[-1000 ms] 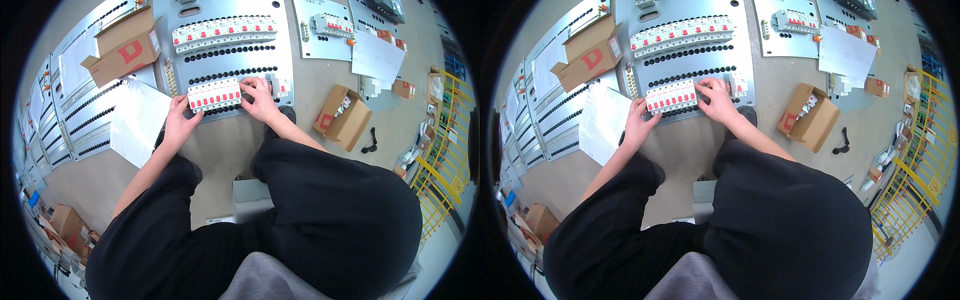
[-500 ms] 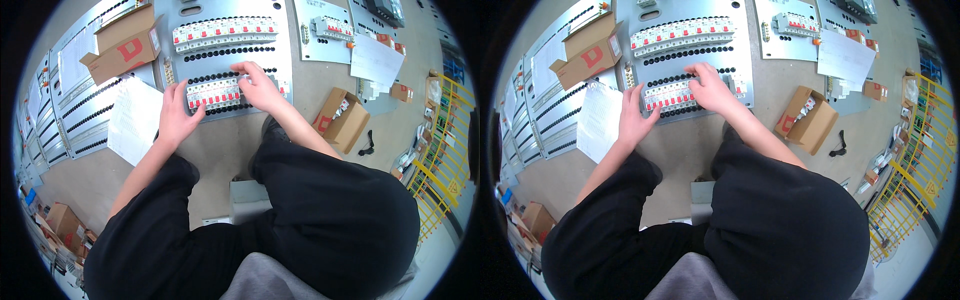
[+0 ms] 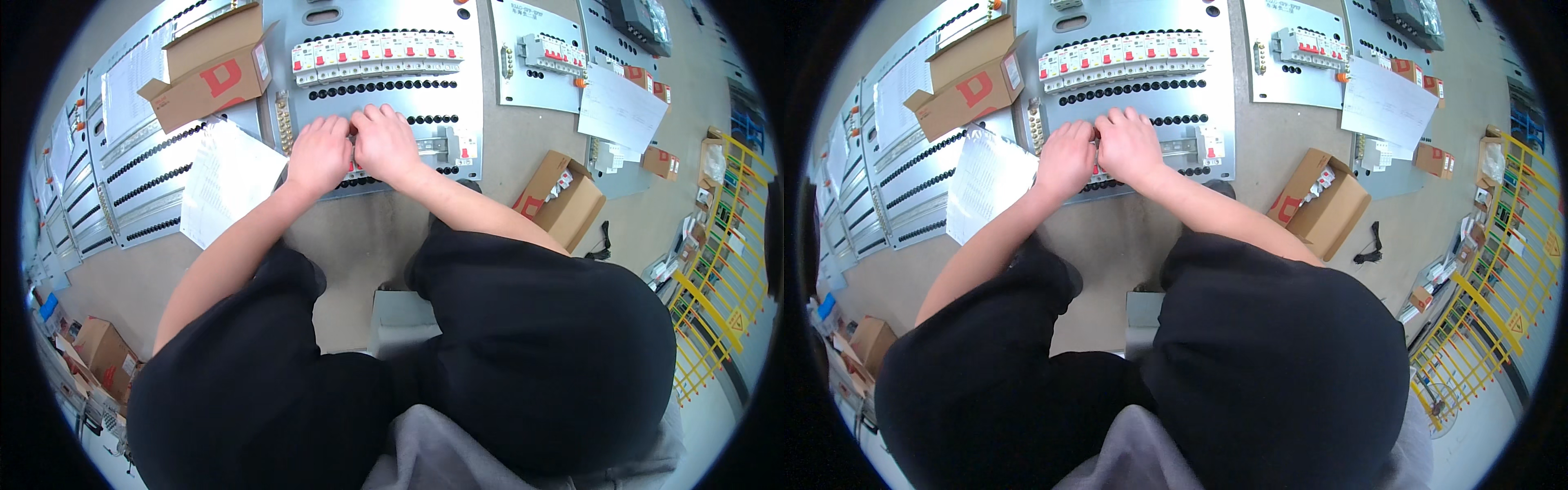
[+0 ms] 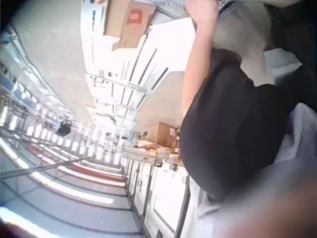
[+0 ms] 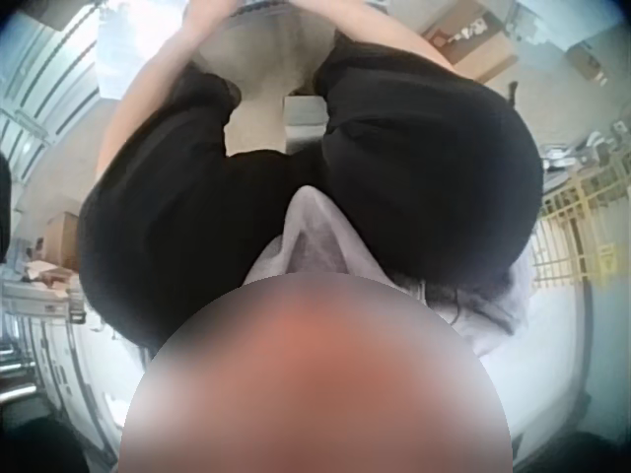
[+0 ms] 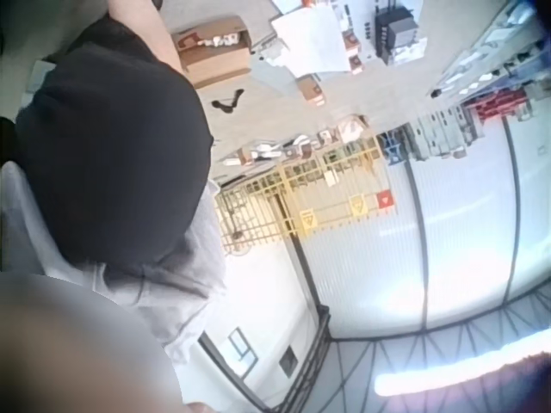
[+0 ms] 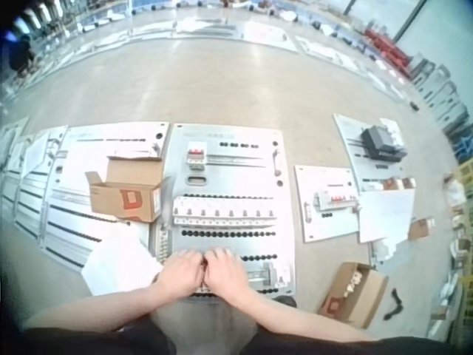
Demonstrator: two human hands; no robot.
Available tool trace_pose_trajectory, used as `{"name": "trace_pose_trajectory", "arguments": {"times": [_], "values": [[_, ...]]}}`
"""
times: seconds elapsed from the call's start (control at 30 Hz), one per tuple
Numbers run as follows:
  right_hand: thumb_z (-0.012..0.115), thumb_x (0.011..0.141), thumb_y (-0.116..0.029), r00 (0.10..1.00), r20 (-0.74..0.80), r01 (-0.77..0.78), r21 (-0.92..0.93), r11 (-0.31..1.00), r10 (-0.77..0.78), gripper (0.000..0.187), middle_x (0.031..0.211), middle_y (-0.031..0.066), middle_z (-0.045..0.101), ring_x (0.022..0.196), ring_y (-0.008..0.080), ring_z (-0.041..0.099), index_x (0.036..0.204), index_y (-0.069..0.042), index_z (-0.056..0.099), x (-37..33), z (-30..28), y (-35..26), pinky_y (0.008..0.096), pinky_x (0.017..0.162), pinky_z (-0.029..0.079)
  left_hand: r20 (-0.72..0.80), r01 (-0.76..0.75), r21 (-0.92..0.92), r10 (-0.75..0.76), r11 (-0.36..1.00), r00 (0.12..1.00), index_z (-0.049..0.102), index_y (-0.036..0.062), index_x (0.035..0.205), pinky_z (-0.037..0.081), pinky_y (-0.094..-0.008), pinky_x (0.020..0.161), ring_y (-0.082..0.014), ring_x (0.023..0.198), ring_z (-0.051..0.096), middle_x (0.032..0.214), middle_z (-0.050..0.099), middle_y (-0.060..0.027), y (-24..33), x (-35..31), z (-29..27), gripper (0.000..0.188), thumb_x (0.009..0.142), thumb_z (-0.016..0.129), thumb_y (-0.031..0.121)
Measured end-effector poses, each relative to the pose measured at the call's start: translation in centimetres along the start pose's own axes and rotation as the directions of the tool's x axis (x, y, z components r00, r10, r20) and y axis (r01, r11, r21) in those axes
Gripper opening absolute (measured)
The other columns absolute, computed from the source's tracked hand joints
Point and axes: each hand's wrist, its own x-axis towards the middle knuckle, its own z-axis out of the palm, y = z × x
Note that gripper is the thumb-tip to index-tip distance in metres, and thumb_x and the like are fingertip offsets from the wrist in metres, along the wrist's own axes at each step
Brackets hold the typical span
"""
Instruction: The person unpacks small red-and-white circuit breakers from a cardboard box and snaps them into slots on a DIN rail mounted on a metal panel. They then adjust the installed breakers and handle a paper document on the floor.
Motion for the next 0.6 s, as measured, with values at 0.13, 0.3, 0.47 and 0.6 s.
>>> {"name": "trace_pose_trajectory", "arguments": {"times": [0.13,0.3,0.47,0.6], "values": [[0.067,0.091,-0.02,0.997,-0.064,0.035,-0.034,0.999,-0.037,0.014,0.104,0.0081,0.071,0.105,0.0322,0.065,0.099,-0.011,0.073,-0.3,0.2,-0.1,0.0483,0.092,0.05,-0.04,-0.057,0.06,0.059,0.997,0.997,0.064,0.0089,0.105,0.052,-0.0481,0.091,-0.0333,0.102,0.065,0.104,0.066,-0.01,0.3,-0.1,0.1,0.013,0.094,0.064,0.016],[0.067,0.09,-0.025,0.987,-0.137,0.073,-0.063,0.995,-0.081,0.015,0.102,0.0072,0.07,0.103,0.0314,0.064,0.098,-0.012,0.073,-0.1,0.4,0.2,0.0491,0.087,0.048,-0.054,-0.106,0.103,0.112,0.989,0.992,0.063,0.0107,0.104,0.051,-0.0466,0.086,-0.0322,0.099,0.064,0.103,0.064,-0.0086,0.2,0.2,0.0,0.013,0.092,0.065,0.017],[0.066,0.089,-0.019,0.974,-0.214,0.061,-0.041,0.997,-0.069,0.01,0.095,0.0068,0.066,0.093,0.0313,0.063,0.094,-0.013,0.071,-0.1,0.3,0.7,0.0464,0.081,0.047,-0.031,-0.128,0.046,0.13,0.991,0.991,0.062,0.0089,0.104,0.051,-0.0489,0.084,-0.0345,0.097,0.062,0.102,0.063,-0.0099,0.5,0.8,-0.7,0.017,0.087,0.066,0.01],[0.064,0.091,-0.013,0.996,-0.084,-0.019,0.12,0.993,0.029,0.009,0.1,0.0101,0.071,0.1,0.0347,0.065,0.094,-0.01,0.072,0.1,0.2,0.8,0.0492,0.088,0.051,-0.028,-0.079,0.032,0.08,0.996,0.996,0.064,0.0089,0.102,0.05,-0.0487,0.085,-0.0344,0.097,0.062,0.101,0.062,-0.0107,0.4,0.4,-0.7,0.014,0.088,0.064,0.01]]}}
